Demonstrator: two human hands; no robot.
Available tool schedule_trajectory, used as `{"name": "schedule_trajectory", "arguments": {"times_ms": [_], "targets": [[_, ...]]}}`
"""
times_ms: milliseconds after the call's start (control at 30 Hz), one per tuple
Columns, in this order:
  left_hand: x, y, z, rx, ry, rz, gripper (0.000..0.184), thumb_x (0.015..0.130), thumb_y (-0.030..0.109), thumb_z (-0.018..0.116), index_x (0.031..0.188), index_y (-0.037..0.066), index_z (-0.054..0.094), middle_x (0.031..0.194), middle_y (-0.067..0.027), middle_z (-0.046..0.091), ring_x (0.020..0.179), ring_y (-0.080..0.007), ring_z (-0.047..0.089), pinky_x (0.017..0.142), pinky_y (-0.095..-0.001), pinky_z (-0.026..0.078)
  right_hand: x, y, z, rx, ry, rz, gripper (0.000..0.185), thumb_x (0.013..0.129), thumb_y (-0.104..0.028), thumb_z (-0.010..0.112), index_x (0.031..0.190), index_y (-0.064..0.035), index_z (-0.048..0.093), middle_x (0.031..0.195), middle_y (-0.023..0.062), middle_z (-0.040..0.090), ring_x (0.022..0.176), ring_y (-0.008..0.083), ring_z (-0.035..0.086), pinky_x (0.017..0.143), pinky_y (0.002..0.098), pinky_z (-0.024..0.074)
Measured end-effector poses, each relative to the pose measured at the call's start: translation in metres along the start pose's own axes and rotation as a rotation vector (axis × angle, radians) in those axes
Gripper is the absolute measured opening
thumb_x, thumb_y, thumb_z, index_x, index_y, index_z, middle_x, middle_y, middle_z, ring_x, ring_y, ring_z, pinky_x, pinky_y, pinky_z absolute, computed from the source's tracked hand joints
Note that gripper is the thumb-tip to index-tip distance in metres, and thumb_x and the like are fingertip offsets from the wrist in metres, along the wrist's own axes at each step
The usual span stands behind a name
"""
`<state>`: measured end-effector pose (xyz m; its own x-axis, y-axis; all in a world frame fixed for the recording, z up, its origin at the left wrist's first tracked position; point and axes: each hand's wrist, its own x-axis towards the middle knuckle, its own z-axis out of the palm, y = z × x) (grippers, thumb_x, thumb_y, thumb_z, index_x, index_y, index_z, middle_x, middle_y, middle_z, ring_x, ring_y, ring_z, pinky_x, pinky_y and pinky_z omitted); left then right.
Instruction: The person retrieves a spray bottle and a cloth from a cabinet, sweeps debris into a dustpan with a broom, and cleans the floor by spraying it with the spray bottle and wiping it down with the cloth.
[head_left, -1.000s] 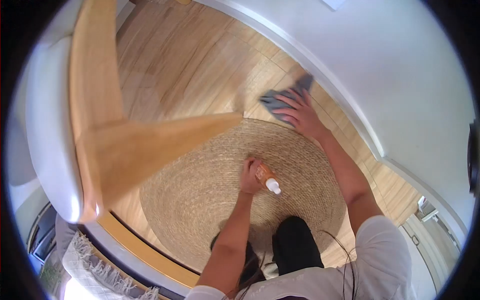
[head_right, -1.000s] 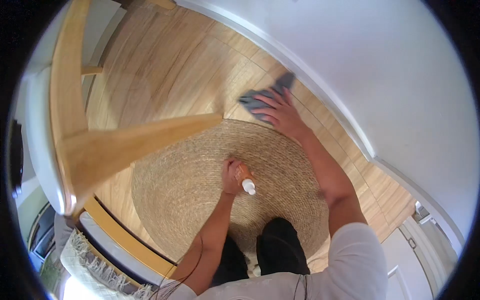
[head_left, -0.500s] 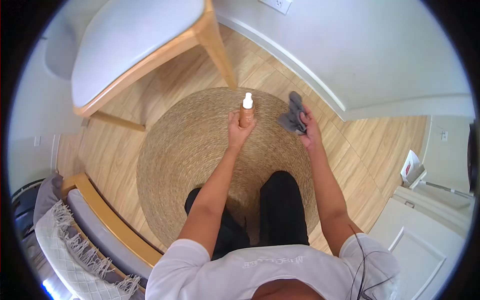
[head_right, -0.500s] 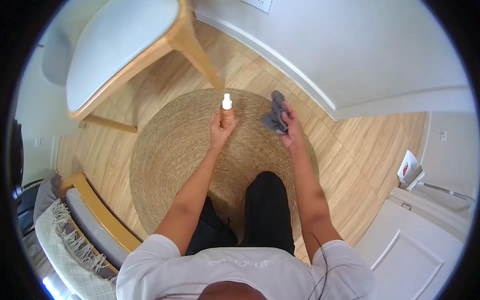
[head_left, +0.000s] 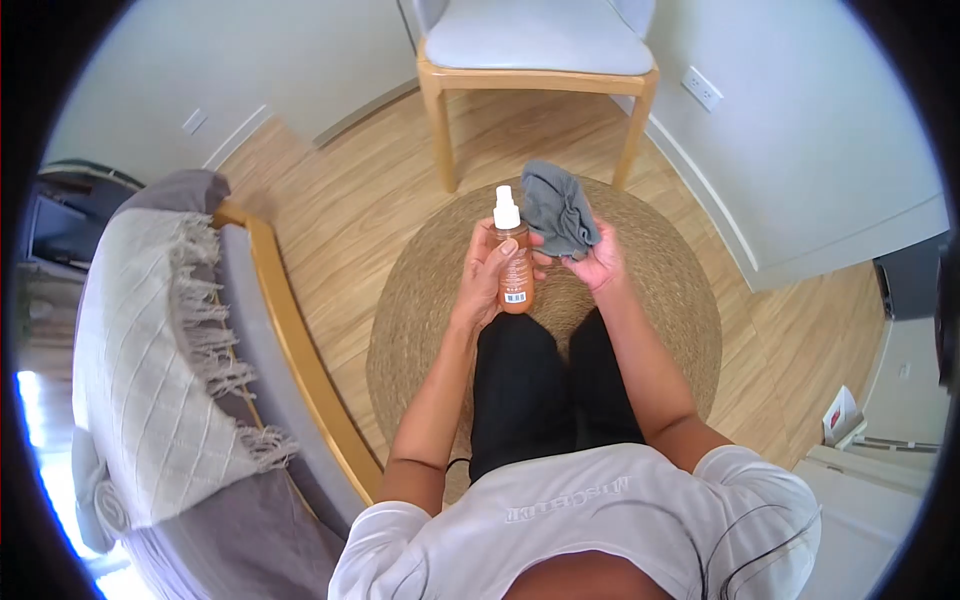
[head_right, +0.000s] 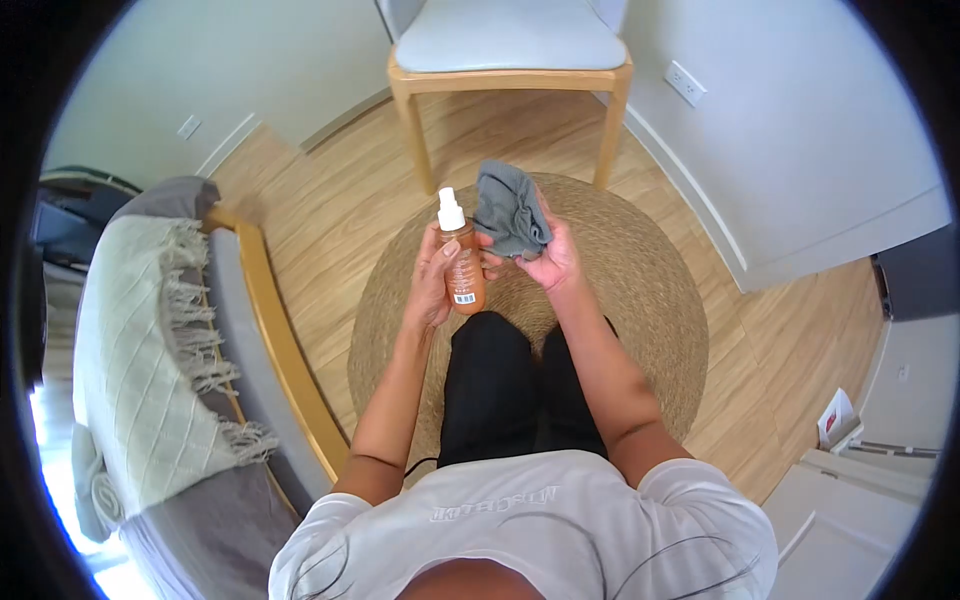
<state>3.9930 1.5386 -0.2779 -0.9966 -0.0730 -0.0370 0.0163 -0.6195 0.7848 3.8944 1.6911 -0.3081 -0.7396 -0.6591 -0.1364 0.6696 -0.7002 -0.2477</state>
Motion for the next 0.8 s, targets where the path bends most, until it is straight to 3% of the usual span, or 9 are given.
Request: {"name": "schedule_trajectory", "arguments": {"times_ms": [100, 167, 333, 400, 500, 567, 600, 667, 800], "targets": [[-0.025, 0.021, 0.004, 0.169, 0.033, 0.118, 0.053, 0.089, 0.014, 0.056, 0.133, 0.014, 0.027, 0.095, -0.0152, 0.058, 0.071, -0.0204, 0.062, 0.056, -0.0319, 0.056, -0.014, 0.019, 0.048, -0.023, 0.196, 0.014, 0.044, 0.095, -0.028, 0.044, 0.136, -0.0108, 0.041, 0.132, 0.0118, 0.050, 0.119, 0.0269, 0.051, 0.101, 0.0432, 0.0415], [-0.040, 0.036, 0.009, 0.361, 0.058, 0.179, 0.073, 0.086, 0.005, 0.057, 0.144, 0.023, 0.017, 0.093, -0.0124, 0.057, 0.066, -0.0170, 0.061, 0.053, -0.0304, 0.056, -0.007, 0.026, 0.042, -0.052, 0.073, 0.048, 0.043, 0.095, -0.028, 0.044, 0.135, -0.0109, 0.042, 0.132, 0.0111, 0.051, 0.118, 0.0264, 0.052, 0.100, 0.0432, 0.0423], [-0.069, 0.065, 0.026, 0.642, 0.136, 0.121, 0.070, 0.082, 0.006, 0.057, 0.142, 0.022, 0.026, 0.083, -0.0081, 0.056, 0.059, -0.0146, 0.058, 0.052, -0.0290, 0.051, -0.015, 0.047, 0.052, -0.108, 0.046, 0.086, 0.042, 0.095, -0.026, 0.047, 0.133, -0.0103, 0.043, 0.131, 0.0093, 0.052, 0.116, 0.0241, 0.054, 0.098, 0.0414, 0.0445], [-0.076, 0.068, 0.024, 0.690, 0.172, 0.091, 0.069, 0.080, 0.007, 0.058, 0.141, 0.021, 0.030, 0.077, -0.0061, 0.057, 0.056, -0.0137, 0.057, 0.051, -0.0296, 0.050, -0.012, 0.059, 0.051, -0.181, -0.117, 0.050, 0.044, 0.094, -0.030, 0.051, 0.132, -0.0105, 0.044, 0.130, 0.0085, 0.053, 0.116, 0.0212, 0.054, 0.096, 0.0395, 0.0461], [-0.088, 0.072, 0.002, 0.979, 0.221, 0.203, 0.064, 0.076, 0.012, 0.062, 0.134, 0.020, 0.037, 0.064, -0.0076, 0.057, 0.051, -0.0191, 0.058, 0.051, -0.0338, 0.048, -0.009, 0.081, 0.056, -0.149, -0.113, 0.209, 0.046, 0.092, -0.036, 0.055, 0.129, -0.0096, 0.048, 0.124, 0.0082, 0.057, 0.110, 0.0199, 0.057, 0.094, 0.0371, 0.0480], [-0.097, 0.076, -0.016, 1.306, 0.235, 0.192, 0.060, 0.072, 0.014, 0.063, 0.128, 0.020, 0.040, 0.061, -0.0154, 0.058, 0.057, -0.0320, 0.061, 0.056, -0.0421, 0.047, -0.007, 0.106, 0.059, -0.208, -0.083, 0.186, 0.047, 0.091, -0.039, 0.056, 0.126, -0.0087, 0.051, 0.121, 0.0078, 0.059, 0.107, 0.0196, 0.059, 0.092, 0.0368, 0.0488], [-0.102, 0.075, -0.027, 1.302, 0.262, 0.193, 0.060, 0.072, 0.014, 0.063, 0.128, 0.020, 0.040, 0.061, -0.0154, 0.058, 0.057, -0.0320, 0.061, 0.056, -0.0421, 0.047, -0.004, 0.121, 0.057, -0.263, -0.049, 0.148, 0.048, 0.090, -0.041, 0.057, 0.123, -0.0078, 0.053, 0.117, 0.0075, 0.061, 0.103, 0.0193, 0.061, 0.091, 0.0364, 0.0497], [-0.112, 0.072, -0.051, 1.496, 0.277, 0.195, 0.058, 0.071, 0.013, 0.066, 0.124, 0.018, 0.042, 0.080, -0.0231, 0.060, 0.066, -0.0316, 0.064, 0.060, -0.0397, 0.049, 0.002, 0.147, 0.048, -0.256, -0.036, 0.221, 0.047, 0.089, -0.041, 0.058, 0.122, -0.0074, 0.055, 0.114, 0.0072, 0.063, 0.101, 0.0191, 0.062, 0.090, 0.0358, 0.0503], [-0.121, 0.067, -0.112, 1.309, 0.348, 0.123, 0.054, 0.073, 0.015, 0.065, 0.122, 0.019, 0.042, 0.074, -0.0204, 0.063, 0.071, -0.0390, 0.063, 0.062, -0.0465, 0.048, 0.025, 0.201, 0.018, -0.231, 0.062, 0.344, 0.045, 0.089, -0.040, 0.059, 0.120, -0.0070, 0.056, 0.111, 0.0071, 0.064, 0.098, 0.0186, 0.063, 0.086, 0.0352, 0.0516]]}}
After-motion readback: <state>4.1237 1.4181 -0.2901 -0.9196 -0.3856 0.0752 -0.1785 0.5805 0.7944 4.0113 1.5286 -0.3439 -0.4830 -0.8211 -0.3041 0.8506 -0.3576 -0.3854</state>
